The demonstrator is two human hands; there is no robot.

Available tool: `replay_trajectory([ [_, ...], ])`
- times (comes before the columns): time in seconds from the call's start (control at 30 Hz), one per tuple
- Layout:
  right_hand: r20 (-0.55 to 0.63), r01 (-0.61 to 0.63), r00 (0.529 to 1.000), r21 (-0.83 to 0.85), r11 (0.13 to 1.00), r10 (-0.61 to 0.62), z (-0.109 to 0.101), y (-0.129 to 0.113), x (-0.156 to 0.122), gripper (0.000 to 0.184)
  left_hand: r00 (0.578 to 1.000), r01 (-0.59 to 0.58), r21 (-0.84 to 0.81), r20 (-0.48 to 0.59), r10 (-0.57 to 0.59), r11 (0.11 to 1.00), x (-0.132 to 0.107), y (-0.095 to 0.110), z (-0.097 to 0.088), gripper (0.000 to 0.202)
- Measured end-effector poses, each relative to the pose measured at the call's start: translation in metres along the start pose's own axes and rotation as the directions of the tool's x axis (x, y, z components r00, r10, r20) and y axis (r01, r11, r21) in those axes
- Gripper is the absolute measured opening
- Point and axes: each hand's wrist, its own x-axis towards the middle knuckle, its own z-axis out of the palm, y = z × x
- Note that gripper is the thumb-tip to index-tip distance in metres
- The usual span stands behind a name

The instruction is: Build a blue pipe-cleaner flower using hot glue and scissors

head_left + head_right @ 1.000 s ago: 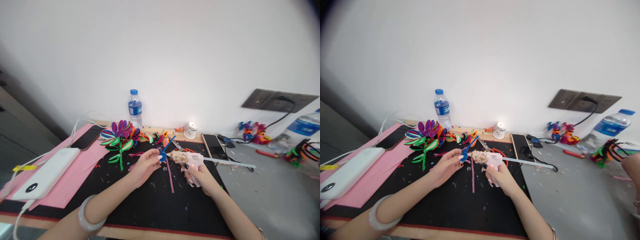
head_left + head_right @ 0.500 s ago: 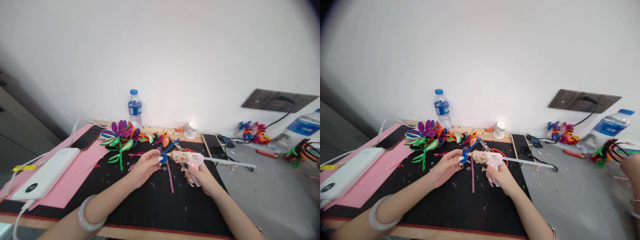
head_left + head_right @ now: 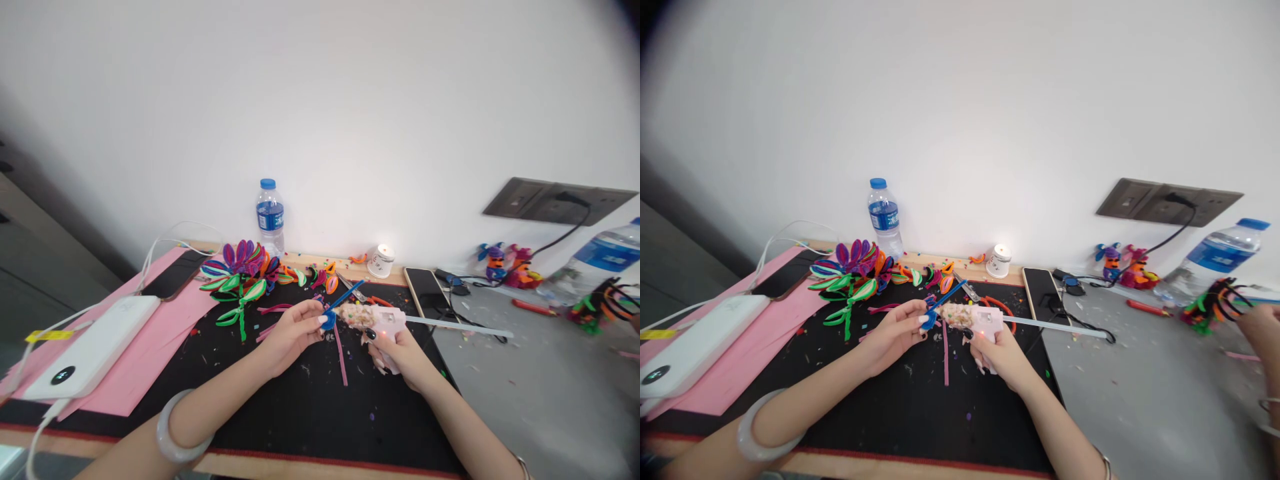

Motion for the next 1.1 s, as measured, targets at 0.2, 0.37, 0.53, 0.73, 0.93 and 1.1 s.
replay_trajectory([
  [0.2, -0.030, 0.022, 0.999, -0.032, 0.999, -0.023, 0.0005, 0.0012, 0.0012, 0.040, 1.000, 0.003, -0.001, 0.001, -0.003, 1.000, 0.0003, -0.0006, -0.0002, 0.024],
  [0.37, -0.057, 0.034, 0.998, -0.046, 0.998, -0.037, -0.0023, 0.0031, 0.0027, 0.036, 1.000, 0.002, 0.003, 0.021, -0.002, 1.000, -0.0001, -0.0004, -0.0005, 0.021],
  [0.53, -0.055, 0.015, 0.998, -0.044, 0.999, -0.017, -0.0045, 0.0026, 0.0020, 0.033, 1.000, 0.001, 0.003, 0.029, -0.001, 1.000, 0.0002, -0.0006, -0.0016, 0.019],
  [0.73, -0.028, 0.033, 0.999, -0.015, 0.999, -0.033, -0.0021, 0.0009, 0.0001, 0.033, 1.000, -0.002, 0.009, 0.025, 0.001, 1.000, 0.0011, -0.0012, -0.0018, 0.019],
  [0.93, -0.043, 0.031, 0.999, -0.044, 0.999, -0.033, -0.0035, 0.0033, 0.0014, 0.030, 1.000, 0.004, 0.015, 0.028, -0.005, 1.000, 0.0011, -0.0016, -0.0020, 0.020],
  [1.1, -0.045, 0.042, 0.998, -0.015, 0.999, -0.043, -0.0053, 0.0050, 0.0021, 0.029, 0.999, 0.002, 0.022, 0.032, -0.002, 1.000, 0.0007, -0.0007, -0.0018, 0.020],
])
